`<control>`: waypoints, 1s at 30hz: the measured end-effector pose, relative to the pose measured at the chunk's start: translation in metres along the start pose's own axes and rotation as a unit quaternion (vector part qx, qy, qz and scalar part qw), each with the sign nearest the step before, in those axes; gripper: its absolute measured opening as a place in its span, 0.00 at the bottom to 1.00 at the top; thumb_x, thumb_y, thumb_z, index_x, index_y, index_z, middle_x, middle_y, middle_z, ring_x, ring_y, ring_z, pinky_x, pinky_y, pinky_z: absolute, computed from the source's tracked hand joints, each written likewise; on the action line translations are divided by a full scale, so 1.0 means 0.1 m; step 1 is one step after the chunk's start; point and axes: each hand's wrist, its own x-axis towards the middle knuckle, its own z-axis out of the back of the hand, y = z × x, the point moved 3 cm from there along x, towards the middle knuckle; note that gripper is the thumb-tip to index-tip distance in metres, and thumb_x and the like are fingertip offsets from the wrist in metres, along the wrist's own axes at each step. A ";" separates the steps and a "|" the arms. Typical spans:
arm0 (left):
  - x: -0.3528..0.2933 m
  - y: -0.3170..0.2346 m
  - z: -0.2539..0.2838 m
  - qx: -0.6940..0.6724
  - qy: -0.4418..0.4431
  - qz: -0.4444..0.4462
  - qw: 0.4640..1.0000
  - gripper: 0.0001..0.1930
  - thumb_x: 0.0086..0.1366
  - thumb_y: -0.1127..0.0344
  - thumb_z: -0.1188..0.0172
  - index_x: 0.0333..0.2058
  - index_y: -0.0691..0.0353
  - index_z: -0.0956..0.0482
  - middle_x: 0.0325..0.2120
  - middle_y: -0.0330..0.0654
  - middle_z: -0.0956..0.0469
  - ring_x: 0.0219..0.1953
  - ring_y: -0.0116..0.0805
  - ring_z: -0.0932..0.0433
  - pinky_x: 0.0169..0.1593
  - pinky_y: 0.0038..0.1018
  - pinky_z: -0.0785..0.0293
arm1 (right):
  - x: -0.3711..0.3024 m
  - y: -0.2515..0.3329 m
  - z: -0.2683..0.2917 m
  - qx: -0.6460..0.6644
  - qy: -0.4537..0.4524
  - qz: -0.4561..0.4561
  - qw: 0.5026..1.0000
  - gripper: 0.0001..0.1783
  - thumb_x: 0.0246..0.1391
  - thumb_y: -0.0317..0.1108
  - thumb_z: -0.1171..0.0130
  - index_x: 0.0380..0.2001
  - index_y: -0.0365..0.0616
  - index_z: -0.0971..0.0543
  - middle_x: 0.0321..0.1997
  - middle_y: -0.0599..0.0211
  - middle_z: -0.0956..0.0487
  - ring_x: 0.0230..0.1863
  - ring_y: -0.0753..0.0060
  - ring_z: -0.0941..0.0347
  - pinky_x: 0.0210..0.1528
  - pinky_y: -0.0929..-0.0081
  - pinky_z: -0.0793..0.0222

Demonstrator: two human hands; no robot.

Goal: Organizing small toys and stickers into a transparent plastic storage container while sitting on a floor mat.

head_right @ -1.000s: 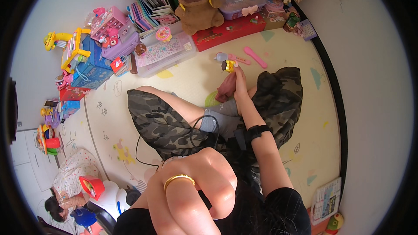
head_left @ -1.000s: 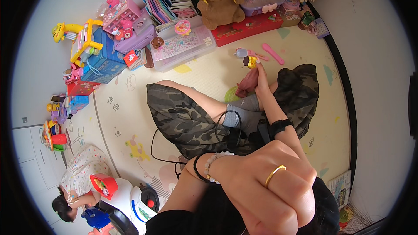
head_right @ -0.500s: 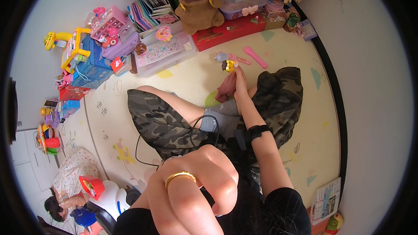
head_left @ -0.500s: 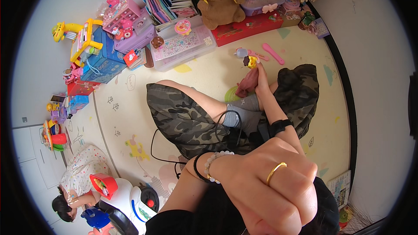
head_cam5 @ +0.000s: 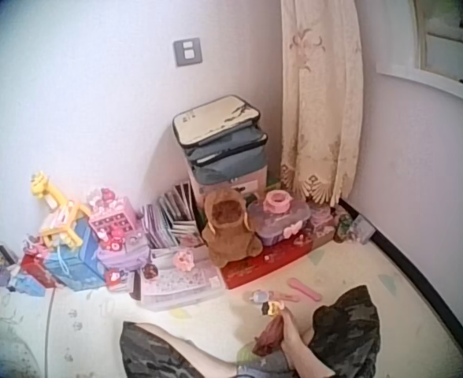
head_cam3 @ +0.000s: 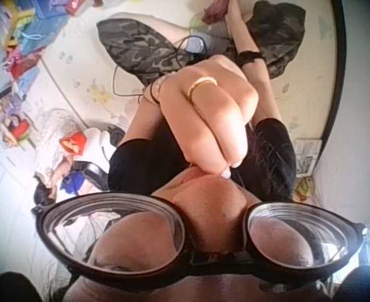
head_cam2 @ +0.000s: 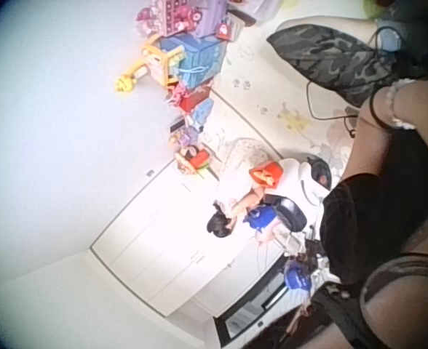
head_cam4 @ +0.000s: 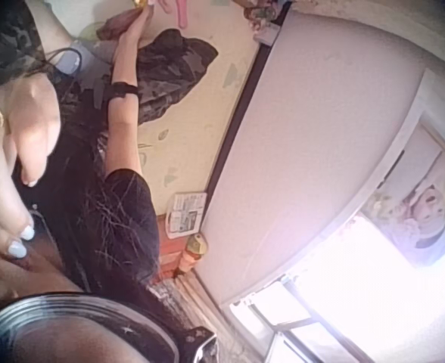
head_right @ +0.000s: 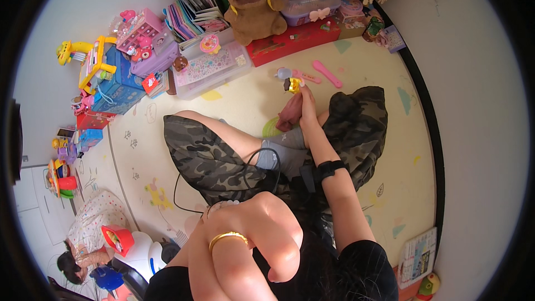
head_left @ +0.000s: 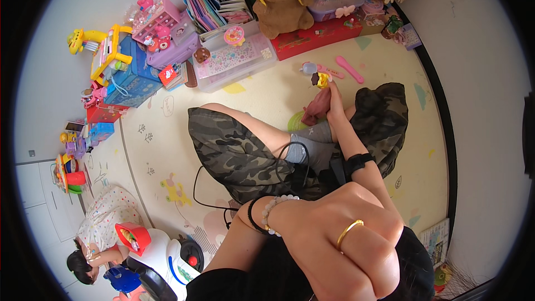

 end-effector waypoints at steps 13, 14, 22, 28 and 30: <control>-0.18 -0.13 0.01 0.116 -0.107 0.178 0.971 0.16 0.50 0.73 0.58 0.06 0.56 0.48 0.09 0.36 0.36 0.06 0.30 0.42 0.13 0.26 0.40 | 0.01 -0.01 0.02 -0.001 0.006 0.002 1.000 0.26 0.54 0.49 0.42 0.52 0.46 0.28 0.49 0.72 0.29 0.52 0.76 0.36 0.56 0.77 0.41; -0.17 -0.12 0.02 0.115 -0.089 0.182 0.973 0.16 0.50 0.72 0.58 0.06 0.56 0.48 0.09 0.36 0.36 0.06 0.30 0.41 0.13 0.26 0.40 | 0.01 -0.01 0.02 -0.001 0.007 0.002 1.000 0.26 0.54 0.49 0.42 0.52 0.46 0.28 0.49 0.72 0.29 0.52 0.76 0.36 0.56 0.77 0.41; -0.14 -0.08 0.05 0.063 -0.039 0.150 0.986 0.15 0.52 0.71 0.56 0.08 0.57 0.45 0.10 0.36 0.35 0.06 0.31 0.39 0.14 0.26 0.38 | 0.02 -0.01 0.03 -0.003 0.003 -0.005 1.000 0.26 0.54 0.48 0.42 0.52 0.47 0.28 0.49 0.72 0.29 0.52 0.77 0.36 0.55 0.78 0.41; 0.09 0.18 -0.05 -0.111 -0.024 -0.255 0.960 0.10 0.57 0.69 0.42 0.17 0.58 0.23 0.19 0.37 0.24 0.14 0.25 0.34 0.16 0.19 0.42 | 0.03 -0.02 0.03 -0.005 0.008 -0.009 1.000 0.25 0.54 0.48 0.42 0.52 0.47 0.28 0.48 0.73 0.29 0.51 0.77 0.35 0.55 0.78 0.41; 0.10 0.20 -0.06 -0.140 -0.020 -0.317 0.938 0.09 0.58 0.69 0.40 0.19 0.58 0.20 0.21 0.37 0.22 0.16 0.24 0.32 0.16 0.18 0.43 | 0.03 -0.02 0.04 -0.004 0.005 -0.010 1.000 0.25 0.54 0.48 0.42 0.52 0.47 0.27 0.48 0.73 0.29 0.51 0.77 0.35 0.55 0.78 0.41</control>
